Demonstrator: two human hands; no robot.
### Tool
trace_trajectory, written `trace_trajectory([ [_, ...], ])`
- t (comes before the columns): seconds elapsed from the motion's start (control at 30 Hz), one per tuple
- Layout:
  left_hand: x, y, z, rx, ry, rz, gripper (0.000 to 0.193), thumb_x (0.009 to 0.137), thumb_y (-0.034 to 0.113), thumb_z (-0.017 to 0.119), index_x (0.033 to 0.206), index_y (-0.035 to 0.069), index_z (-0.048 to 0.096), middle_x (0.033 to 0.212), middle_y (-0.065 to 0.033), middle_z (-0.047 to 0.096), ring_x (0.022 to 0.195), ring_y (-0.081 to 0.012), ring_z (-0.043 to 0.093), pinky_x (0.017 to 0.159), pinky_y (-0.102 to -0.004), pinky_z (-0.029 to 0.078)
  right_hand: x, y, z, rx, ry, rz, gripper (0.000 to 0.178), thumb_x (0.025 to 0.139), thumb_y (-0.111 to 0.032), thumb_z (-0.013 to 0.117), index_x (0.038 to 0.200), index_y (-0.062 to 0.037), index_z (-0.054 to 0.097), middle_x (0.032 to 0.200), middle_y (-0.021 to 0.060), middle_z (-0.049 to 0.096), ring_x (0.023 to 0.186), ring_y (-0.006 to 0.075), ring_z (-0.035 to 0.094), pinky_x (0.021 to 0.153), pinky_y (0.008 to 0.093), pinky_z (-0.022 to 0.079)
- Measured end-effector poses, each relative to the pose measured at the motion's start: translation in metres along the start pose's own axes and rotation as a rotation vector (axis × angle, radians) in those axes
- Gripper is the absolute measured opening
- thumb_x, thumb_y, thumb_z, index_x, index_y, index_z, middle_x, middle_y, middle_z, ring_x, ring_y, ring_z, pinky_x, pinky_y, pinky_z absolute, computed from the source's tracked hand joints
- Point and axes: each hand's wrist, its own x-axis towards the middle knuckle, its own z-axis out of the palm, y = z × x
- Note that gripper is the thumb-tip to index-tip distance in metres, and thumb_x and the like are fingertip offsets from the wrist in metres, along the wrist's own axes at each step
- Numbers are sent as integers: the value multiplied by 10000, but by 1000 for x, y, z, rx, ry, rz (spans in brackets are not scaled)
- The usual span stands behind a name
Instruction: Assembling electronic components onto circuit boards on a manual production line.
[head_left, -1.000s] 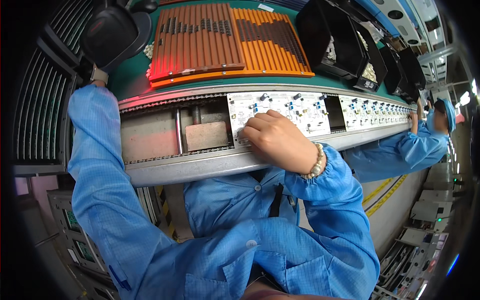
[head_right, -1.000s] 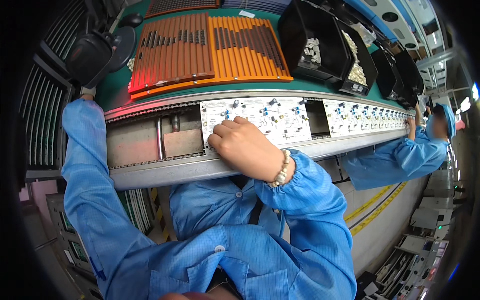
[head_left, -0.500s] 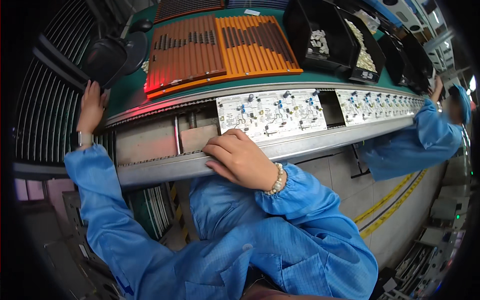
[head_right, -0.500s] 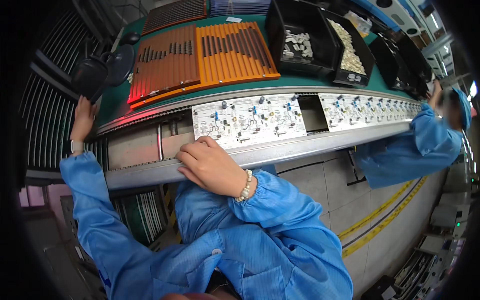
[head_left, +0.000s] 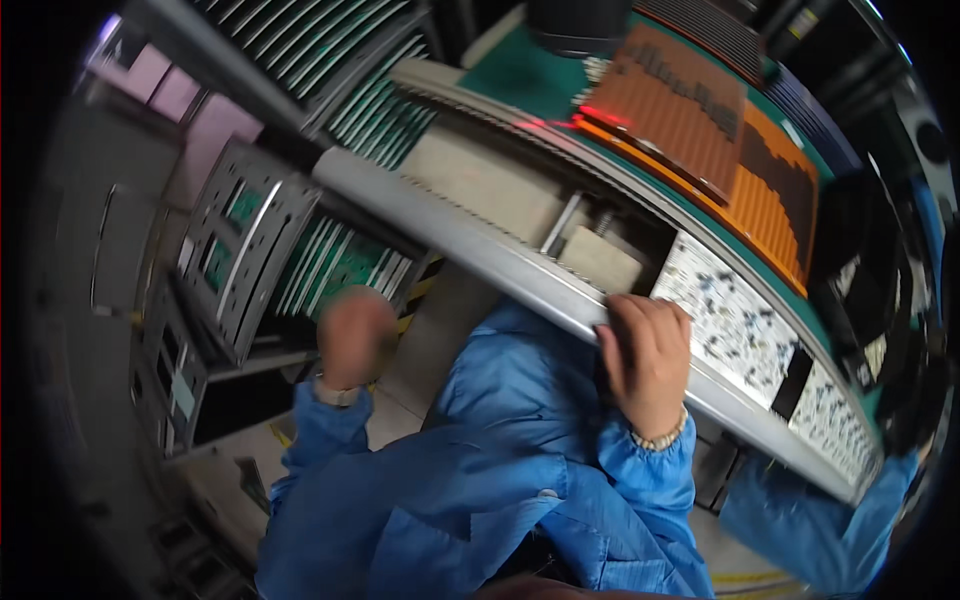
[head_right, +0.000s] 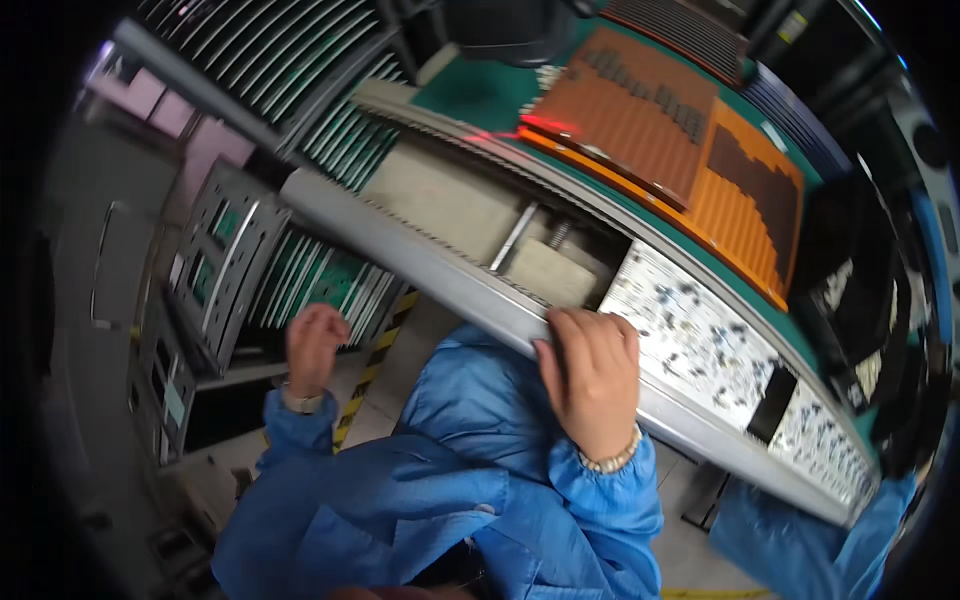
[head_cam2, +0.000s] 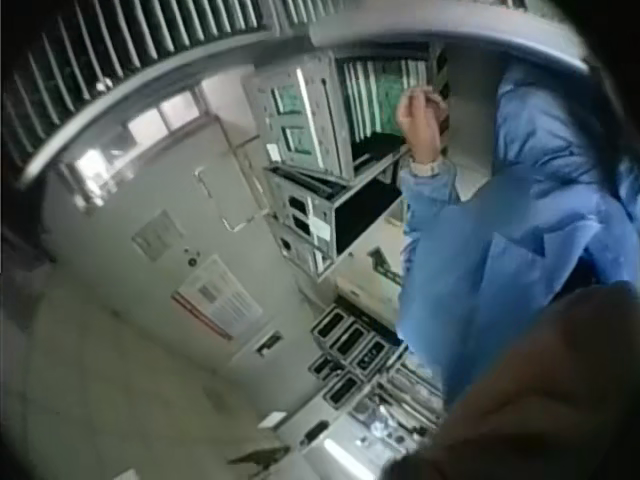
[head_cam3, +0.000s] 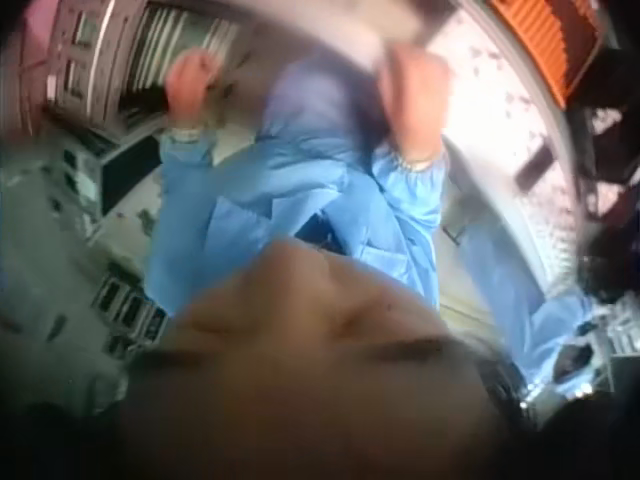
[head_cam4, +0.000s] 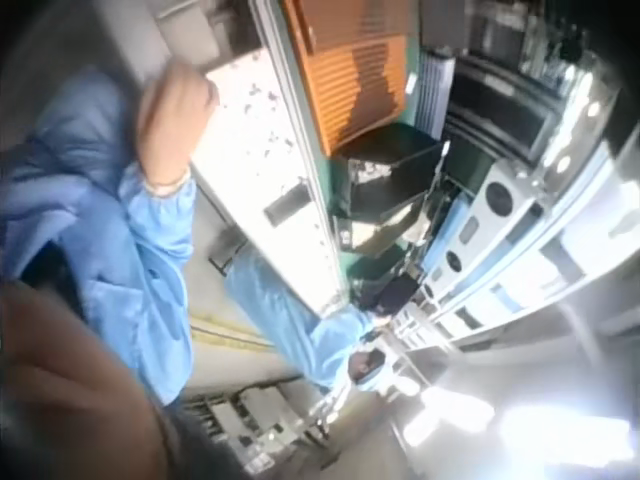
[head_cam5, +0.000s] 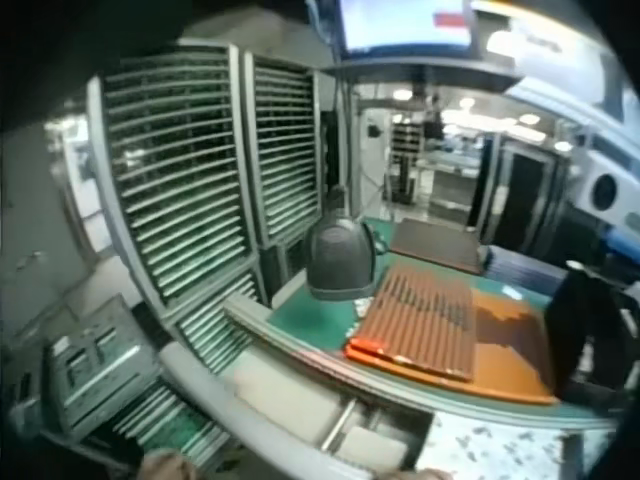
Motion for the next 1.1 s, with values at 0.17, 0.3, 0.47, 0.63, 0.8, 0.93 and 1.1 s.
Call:
trace_trajectory([
  [0.17, 12, -149, -92, -479, 467, -193, 251, 936, 248, 609, 1020, 13, 582, 928, -63, 605, 845, -167, 583, 797, -299, 489, -1, -2, 6, 8, 9, 34, 311, 753, -27, 694, 1050, -7, 605, 958, 145, 619, 878, 317, 560, 820, 409, 420],
  [0.3, 43, -242, -175, -1097, 931, -507, 516, 833, 288, 743, 1202, 0, 526, 1184, -79, 579, 1045, -212, 584, 960, -323, 473, -3, -5, 9, -29, 37, 45, 289, 767, -14, 677, 1047, -1, 606, 948, 144, 617, 883, 308, 561, 844, 393, 408],
  [0.47, 53, -302, -242, -1108, 1197, -253, 666, 799, 273, 766, 1322, 18, 442, 1367, -88, 469, 1225, -219, 487, 1020, -350, 453, 0, -6, 8, -14, 56, 71, 283, 772, -1, 675, 1048, 3, 611, 951, 149, 622, 893, 310, 564, 836, 383, 419],
  [0.63, 73, -301, -214, -1068, 1139, -180, 808, 739, 190, 801, 1406, 51, 366, 1509, -59, 305, 1367, -226, 336, 1115, -364, 389, -1, -4, 11, -59, 62, 110, 273, 774, 1, 677, 1041, 2, 619, 949, 151, 626, 897, 308, 567, 831, 381, 425],
  [0.8, 51, -313, -212, -1055, 1090, -188, 750, 798, 261, 732, 1413, 64, 350, 1479, -93, 341, 1348, -235, 356, 1100, -379, 421, 0, -4, 11, -65, 76, 111, 266, 777, 6, 676, 1038, 4, 623, 949, 143, 631, 905, 297, 572, 835, 381, 428],
  [0.93, 7, -350, -165, -1106, 980, -232, 669, 798, 238, 738, 1359, 57, 422, 1372, -86, 477, 1283, -241, 439, 1083, -365, 417, -3, -3, 15, -84, 85, 106, 292, 777, -34, 689, 1057, -10, 608, 962, 136, 621, 915, 304, 559, 850, 396, 404],
  [1.1, -68, -355, -107, -1162, 854, -363, 377, 863, 216, 678, 1180, 59, 547, 1158, -73, 595, 1105, -203, 545, 1032, -333, 433, -2, -7, 14, -40, 93, 110, 264, 775, 7, 680, 1033, 2, 626, 954, 138, 632, 920, 297, 571, 843, 378, 432],
])
